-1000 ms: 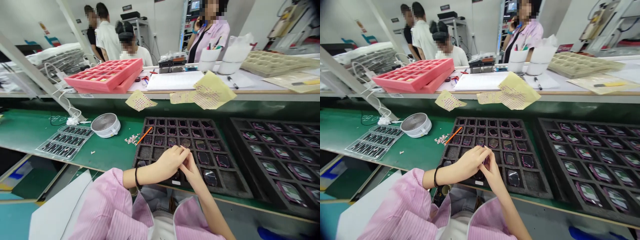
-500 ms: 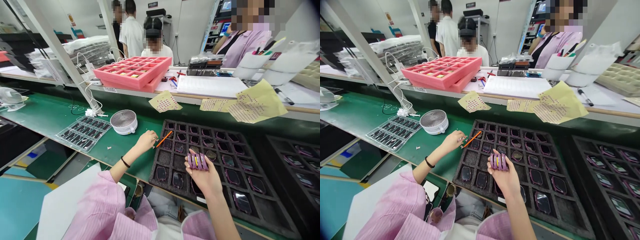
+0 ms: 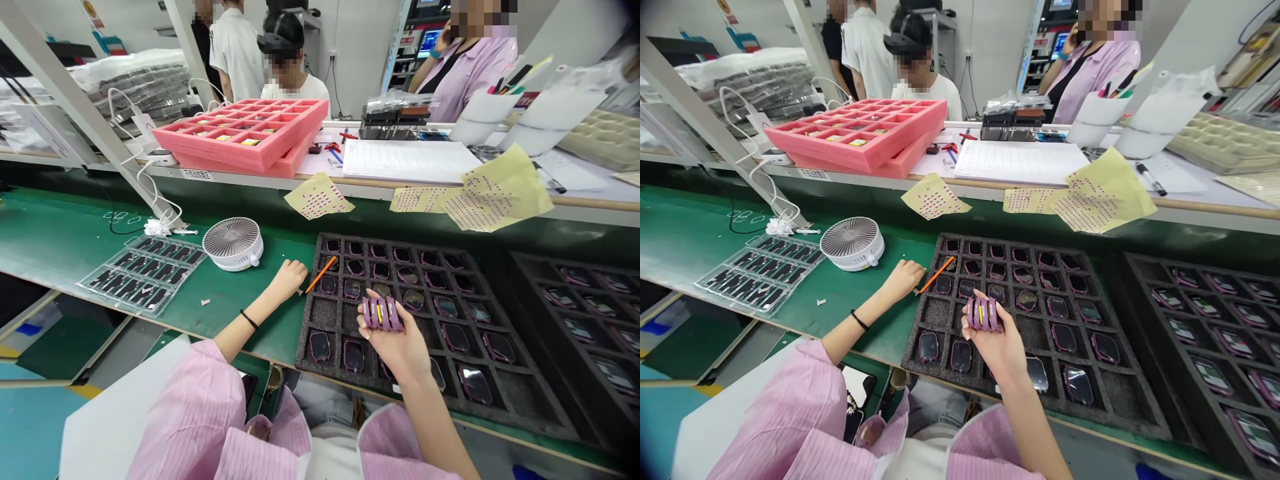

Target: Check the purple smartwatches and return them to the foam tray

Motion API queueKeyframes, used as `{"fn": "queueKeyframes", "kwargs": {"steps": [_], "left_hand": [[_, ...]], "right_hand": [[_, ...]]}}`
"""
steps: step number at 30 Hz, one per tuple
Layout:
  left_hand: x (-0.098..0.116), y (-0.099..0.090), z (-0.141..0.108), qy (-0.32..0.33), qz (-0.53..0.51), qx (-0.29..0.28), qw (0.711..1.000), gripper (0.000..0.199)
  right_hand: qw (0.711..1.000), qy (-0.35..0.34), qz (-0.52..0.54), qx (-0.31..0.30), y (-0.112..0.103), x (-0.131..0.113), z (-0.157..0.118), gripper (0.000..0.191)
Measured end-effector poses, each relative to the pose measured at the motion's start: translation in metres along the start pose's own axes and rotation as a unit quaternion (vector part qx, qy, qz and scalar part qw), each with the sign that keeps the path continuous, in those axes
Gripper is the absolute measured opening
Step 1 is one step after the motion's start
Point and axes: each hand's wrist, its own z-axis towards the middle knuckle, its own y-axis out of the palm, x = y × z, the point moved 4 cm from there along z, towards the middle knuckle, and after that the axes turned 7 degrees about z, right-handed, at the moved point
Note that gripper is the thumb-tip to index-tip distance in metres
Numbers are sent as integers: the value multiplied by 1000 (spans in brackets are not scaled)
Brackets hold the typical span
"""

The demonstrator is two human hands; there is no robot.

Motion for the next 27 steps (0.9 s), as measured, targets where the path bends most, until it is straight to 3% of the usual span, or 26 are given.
{"fn": "queueKeyframes", "kwargs": {"steps": [2,3,4,6,8,10,18,24,27], "left_hand": [[11,-21,-8,-49,-48,48,996,28],[17,-33,-14,-93,-152,98,979,29],[27,-41,-19,-110,-272,119,949,28],[55,-50,-25,-92,-463,90,877,27],[77,-51,-28,-90,-573,73,811,27],[90,-47,-28,-98,-623,73,773,29],[99,-35,-22,-135,-675,82,721,26],[105,-33,-23,-144,-680,90,713,28],[108,-30,-23,-144,-705,61,691,33]], "right_hand": [[1000,-27,-7,-4,4,0,-2,41],[999,-41,-5,-6,7,-1,-4,39],[999,-52,0,-6,10,-1,-6,38],[998,-65,19,-4,15,-1,-9,35],[997,-71,42,-1,20,-1,-12,35],[995,-82,56,1,21,-1,-15,35],[992,-128,20,-4,16,2,-15,39],[989,-150,-16,-7,14,4,-18,42],[988,-154,-28,-4,12,5,-19,45]]}}
